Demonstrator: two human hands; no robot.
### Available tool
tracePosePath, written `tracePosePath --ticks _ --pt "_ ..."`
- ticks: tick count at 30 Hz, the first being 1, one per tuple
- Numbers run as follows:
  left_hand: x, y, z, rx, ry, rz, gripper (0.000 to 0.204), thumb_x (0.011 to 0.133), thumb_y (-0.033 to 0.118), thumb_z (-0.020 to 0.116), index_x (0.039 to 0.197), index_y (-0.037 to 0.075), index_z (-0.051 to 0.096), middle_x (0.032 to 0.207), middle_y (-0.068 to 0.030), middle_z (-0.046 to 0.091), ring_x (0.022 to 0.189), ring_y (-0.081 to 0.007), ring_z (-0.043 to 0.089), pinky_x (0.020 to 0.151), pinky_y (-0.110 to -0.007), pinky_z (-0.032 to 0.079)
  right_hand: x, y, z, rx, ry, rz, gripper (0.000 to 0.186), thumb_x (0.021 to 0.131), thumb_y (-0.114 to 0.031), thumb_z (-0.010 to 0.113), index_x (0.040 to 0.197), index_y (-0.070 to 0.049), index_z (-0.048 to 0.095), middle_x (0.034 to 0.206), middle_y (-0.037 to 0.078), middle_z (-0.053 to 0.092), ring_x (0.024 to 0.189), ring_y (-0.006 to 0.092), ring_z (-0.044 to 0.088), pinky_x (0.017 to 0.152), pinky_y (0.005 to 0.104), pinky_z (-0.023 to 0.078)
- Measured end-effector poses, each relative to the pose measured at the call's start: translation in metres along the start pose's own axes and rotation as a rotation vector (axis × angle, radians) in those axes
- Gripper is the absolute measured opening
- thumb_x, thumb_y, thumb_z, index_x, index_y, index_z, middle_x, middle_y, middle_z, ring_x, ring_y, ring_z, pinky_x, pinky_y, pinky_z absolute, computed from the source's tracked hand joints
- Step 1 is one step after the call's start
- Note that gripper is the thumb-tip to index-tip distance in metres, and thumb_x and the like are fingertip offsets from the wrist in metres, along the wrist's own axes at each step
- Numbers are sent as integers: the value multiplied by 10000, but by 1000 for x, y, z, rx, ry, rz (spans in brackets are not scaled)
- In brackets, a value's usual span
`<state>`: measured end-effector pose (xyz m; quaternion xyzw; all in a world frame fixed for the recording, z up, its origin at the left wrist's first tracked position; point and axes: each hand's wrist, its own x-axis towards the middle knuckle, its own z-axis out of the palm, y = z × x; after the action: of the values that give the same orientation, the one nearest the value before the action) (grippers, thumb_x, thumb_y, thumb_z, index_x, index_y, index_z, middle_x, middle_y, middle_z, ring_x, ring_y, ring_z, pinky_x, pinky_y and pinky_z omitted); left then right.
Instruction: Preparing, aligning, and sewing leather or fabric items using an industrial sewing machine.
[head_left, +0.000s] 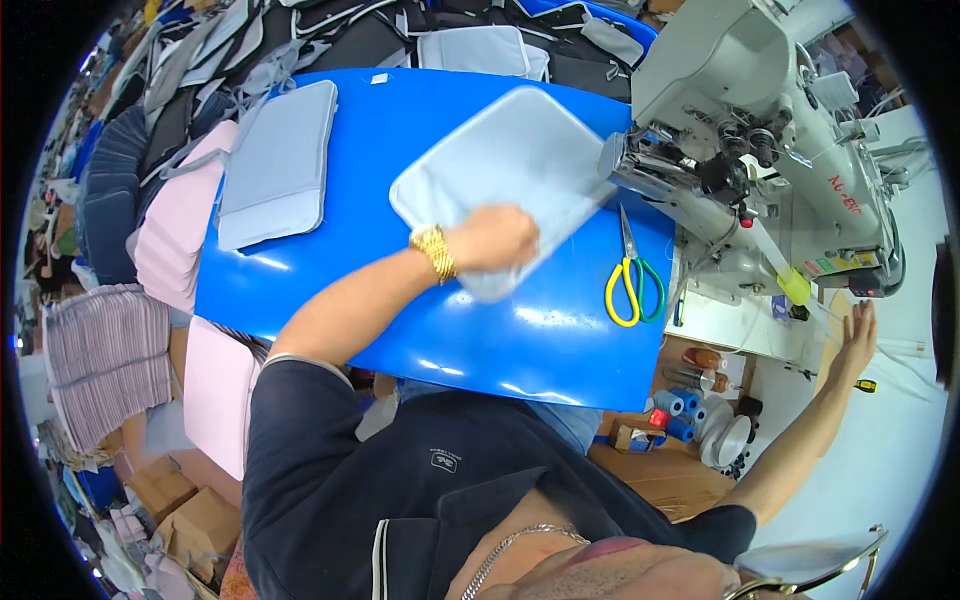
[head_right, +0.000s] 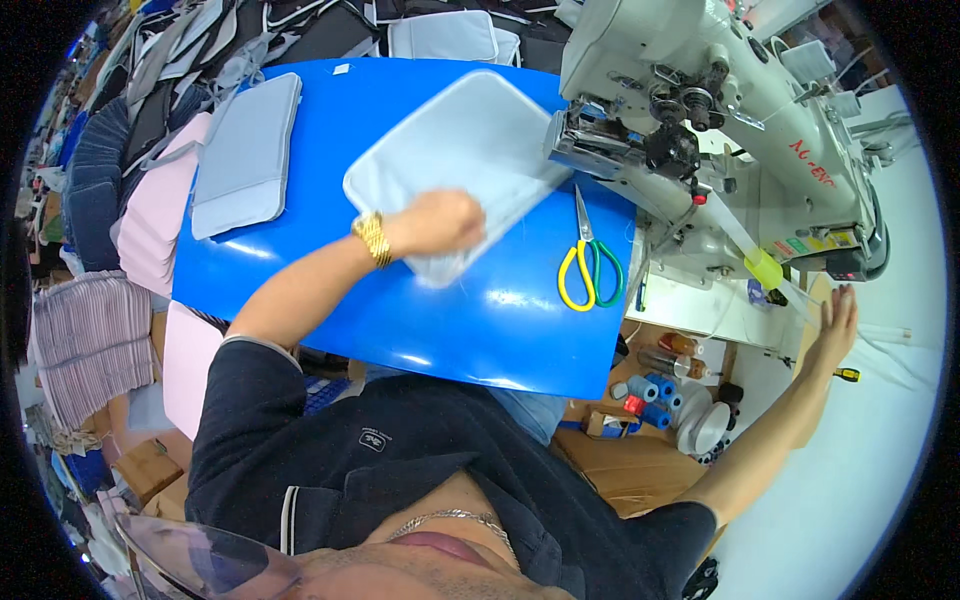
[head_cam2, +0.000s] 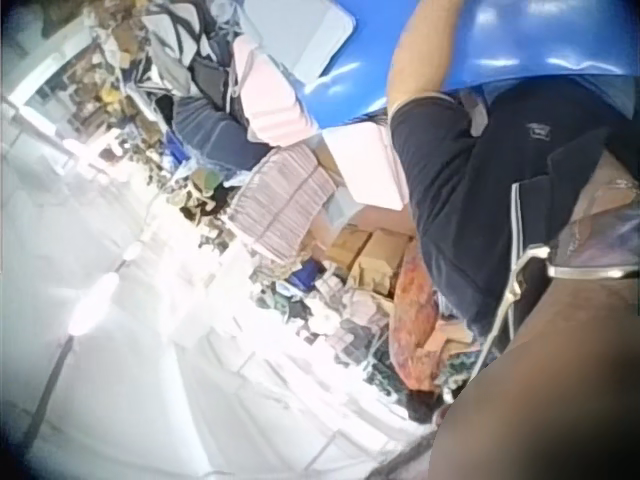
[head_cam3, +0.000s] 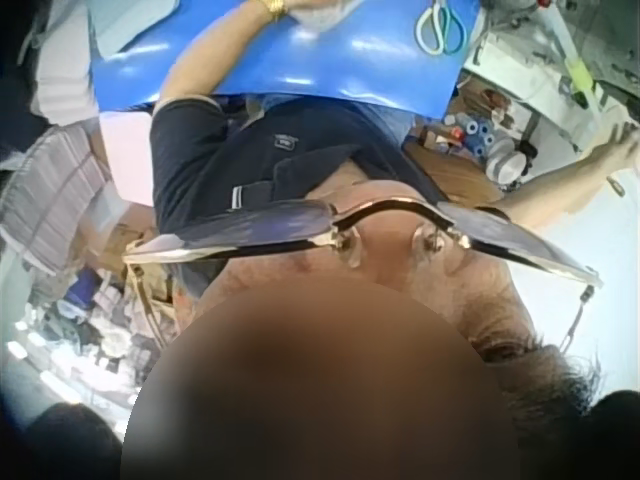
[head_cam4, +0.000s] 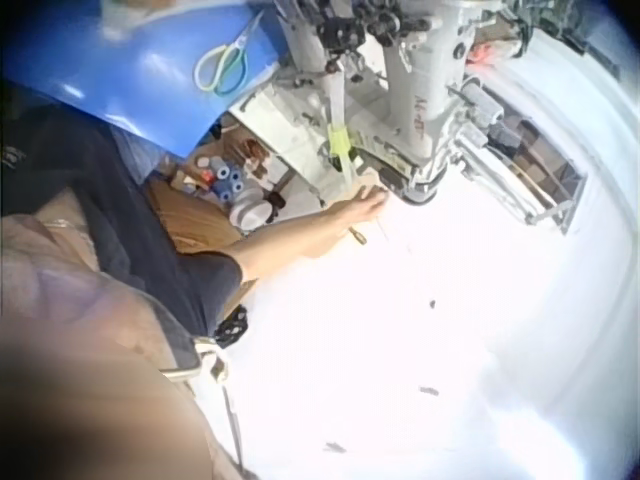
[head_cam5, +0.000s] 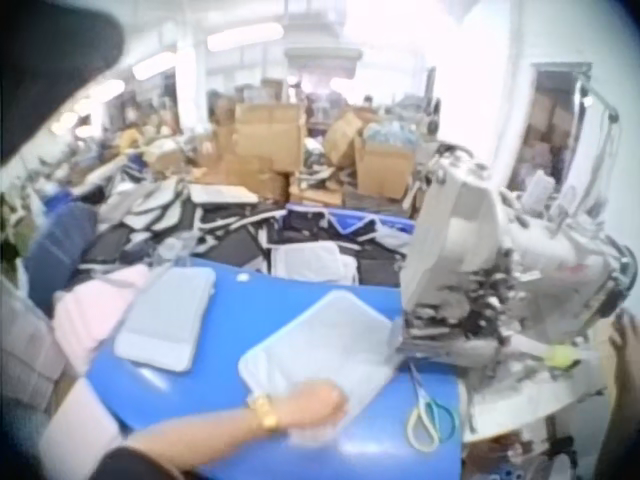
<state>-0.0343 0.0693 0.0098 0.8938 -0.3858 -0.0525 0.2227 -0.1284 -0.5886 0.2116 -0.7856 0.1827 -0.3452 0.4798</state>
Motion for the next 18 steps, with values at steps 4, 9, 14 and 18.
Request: tracePosePath --ticks 4,9,14,18 --pt "41 -56 -54 505 560 -353 511 988 372 654 1365 29 619 1560 -201 505 1429 -401 473 1127 -576 395 -104 -25 -10 -195 -48 -58 473 1081 -276 604 1460 7 567 1470 142 595 1385 236 542 1175 400 413" --pt "36 -40 -32 285 516 -183 493 960 358 716 1349 59 661 1499 -207 567 1384 -405 520 1160 -499 409 -187 -42 -112 -349 160 -12 461 1088 -230 583 1474 21 556 1489 143 589 1392 231 535 1177 382 409" --pt "21 27 58 74 398 20 460 925 318 754 1306 70 682 1414 -221 617 1336 -432 537 1145 -524 400 -291 25 -248 -645 229 136 449 1048 -276 657 1433 -47 632 1401 82 667 1252 186 622 1044 327 496" --pt "9 50 108 187 353 -81 577 1009 453 639 1474 116 589 1593 -185 490 1478 -442 413 1183 -682 249 -388 86 -312 -619 180 487 422 1012 -329 700 1350 -77 693 1183 49 738 1059 133 679 881 290 536"
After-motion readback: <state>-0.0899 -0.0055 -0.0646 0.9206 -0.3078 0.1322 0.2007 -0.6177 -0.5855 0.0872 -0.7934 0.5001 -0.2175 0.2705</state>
